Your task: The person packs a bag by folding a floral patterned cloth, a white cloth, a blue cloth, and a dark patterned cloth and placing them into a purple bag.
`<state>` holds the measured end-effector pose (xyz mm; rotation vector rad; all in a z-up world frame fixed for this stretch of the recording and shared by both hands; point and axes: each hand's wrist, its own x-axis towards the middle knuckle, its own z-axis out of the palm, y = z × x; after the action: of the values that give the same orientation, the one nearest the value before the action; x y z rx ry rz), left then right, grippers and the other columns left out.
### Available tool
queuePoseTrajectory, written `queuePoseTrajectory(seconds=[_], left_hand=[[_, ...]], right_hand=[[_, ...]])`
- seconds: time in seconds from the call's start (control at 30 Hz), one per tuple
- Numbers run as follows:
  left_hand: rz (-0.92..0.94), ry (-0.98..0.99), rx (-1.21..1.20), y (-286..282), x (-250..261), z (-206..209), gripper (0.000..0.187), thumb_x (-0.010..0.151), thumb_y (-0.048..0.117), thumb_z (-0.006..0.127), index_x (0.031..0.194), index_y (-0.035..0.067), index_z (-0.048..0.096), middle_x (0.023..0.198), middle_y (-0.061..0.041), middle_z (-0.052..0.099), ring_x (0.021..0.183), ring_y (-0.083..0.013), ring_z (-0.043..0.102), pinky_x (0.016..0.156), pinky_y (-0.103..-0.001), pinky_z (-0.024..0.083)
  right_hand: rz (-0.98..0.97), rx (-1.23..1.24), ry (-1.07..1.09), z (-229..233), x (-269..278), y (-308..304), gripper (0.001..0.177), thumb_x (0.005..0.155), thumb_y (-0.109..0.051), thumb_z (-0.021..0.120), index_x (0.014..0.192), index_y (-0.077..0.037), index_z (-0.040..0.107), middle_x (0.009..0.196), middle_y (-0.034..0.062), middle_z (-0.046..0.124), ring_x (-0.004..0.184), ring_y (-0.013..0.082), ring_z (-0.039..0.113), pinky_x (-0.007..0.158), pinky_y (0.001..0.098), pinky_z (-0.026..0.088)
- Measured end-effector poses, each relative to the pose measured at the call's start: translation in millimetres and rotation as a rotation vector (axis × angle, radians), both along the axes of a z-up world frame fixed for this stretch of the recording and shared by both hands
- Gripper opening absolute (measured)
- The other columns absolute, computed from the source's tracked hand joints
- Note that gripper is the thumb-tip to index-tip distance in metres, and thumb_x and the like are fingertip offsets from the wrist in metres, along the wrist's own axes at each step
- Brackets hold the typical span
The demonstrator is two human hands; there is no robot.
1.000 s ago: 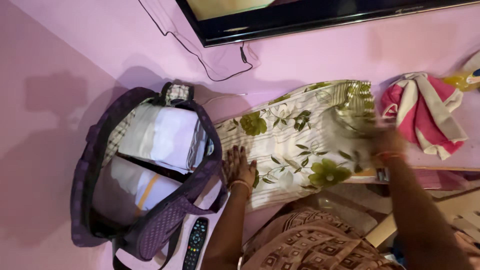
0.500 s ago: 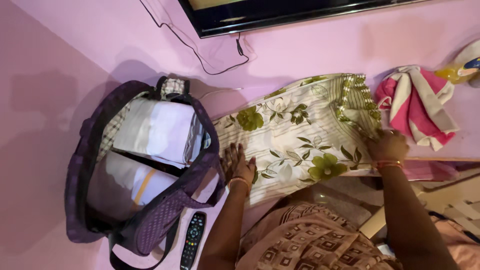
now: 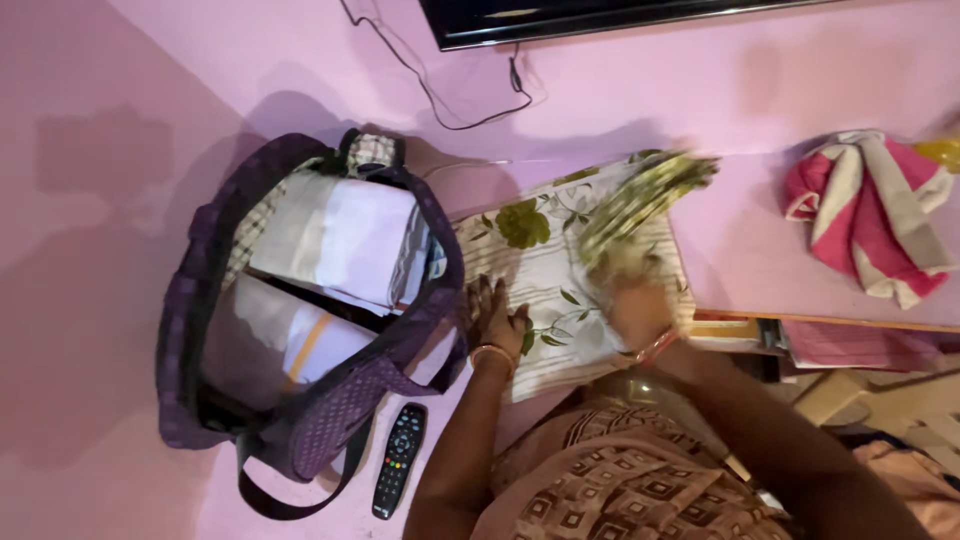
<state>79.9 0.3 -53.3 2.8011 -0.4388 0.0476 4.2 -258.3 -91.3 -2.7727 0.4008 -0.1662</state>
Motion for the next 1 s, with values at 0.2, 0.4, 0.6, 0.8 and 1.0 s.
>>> queuePoseTrajectory(seconds=[0.2, 0.4, 0.6, 0.8, 1.0], left_hand=[[0.019, 0.094, 0.026, -1.3, -0.4, 7.9, 0.071, 0.094, 0.048, 0.056, 0.156, 0.018, 0.037, 0.167, -0.010, 0.020, 0.154, -0.0365, 0.014, 0.122, -0.055, 0.010], [0.009, 0.106, -0.233, 0.0, 0.3, -12.3, 0.069, 0.096, 0.039, 0.061, 0.158, 0.017, 0.037, 0.171, -0.010, 0.014, 0.156, -0.0391, 0.010, 0.122, -0.052, 0.017], [0.002, 0.121, -0.219, -0.8, 2.1, -9.1, 0.071, 0.097, 0.037, 0.063, 0.159, 0.016, 0.034, 0.172, -0.011, 0.010, 0.157, -0.0381, 0.007, 0.124, -0.050, 0.019], [0.006, 0.235, -0.232, 1.2, 3.2, -6.4, 0.071, 0.097, 0.035, 0.060, 0.159, 0.016, 0.032, 0.172, -0.011, 0.008, 0.158, -0.0371, 0.008, 0.120, -0.048, 0.025], [-0.025, 0.058, -0.230, 1.7, 3.8, -18.4, 0.071, 0.094, 0.026, 0.062, 0.159, 0.012, 0.037, 0.170, -0.017, 0.015, 0.152, -0.0428, 0.021, 0.117, -0.048, 0.032]], right_hand=[[0.319, -0.138, -0.287, 21.7, -26.4, 49.7, 0.058, 0.073, -0.014, 0.065, 0.131, -0.014, 0.064, 0.115, 0.0133, 0.068, 0.099, 0.0341, 0.068, 0.079, 0.0455, 0.057], [0.341, 0.107, -0.276, 14.4, -28.7, 38.3, 0.057, 0.071, -0.035, 0.075, 0.123, -0.013, 0.068, 0.111, 0.0141, 0.068, 0.094, 0.0338, 0.067, 0.077, 0.0452, 0.057], [0.515, 0.207, -0.149, 13.9, -17.2, 18.0, 0.050, 0.077, -0.039, 0.080, 0.118, -0.013, 0.071, 0.113, 0.0150, 0.070, 0.098, 0.0324, 0.067, 0.079, 0.0441, 0.056], [-0.313, 1.141, -0.333, 5.8, 71.5, -25.7, 0.061, 0.096, -0.027, 0.069, 0.151, -0.009, 0.048, 0.129, 0.0213, 0.065, 0.113, 0.0413, 0.061, 0.091, 0.0495, 0.050], [-0.237, 0.169, -0.544, -10.3, 175.8, -6.6, 0.048, 0.082, -0.026, 0.083, 0.119, 0.001, 0.071, 0.133, 0.0239, 0.061, 0.120, 0.0407, 0.059, 0.101, 0.0522, 0.046]])
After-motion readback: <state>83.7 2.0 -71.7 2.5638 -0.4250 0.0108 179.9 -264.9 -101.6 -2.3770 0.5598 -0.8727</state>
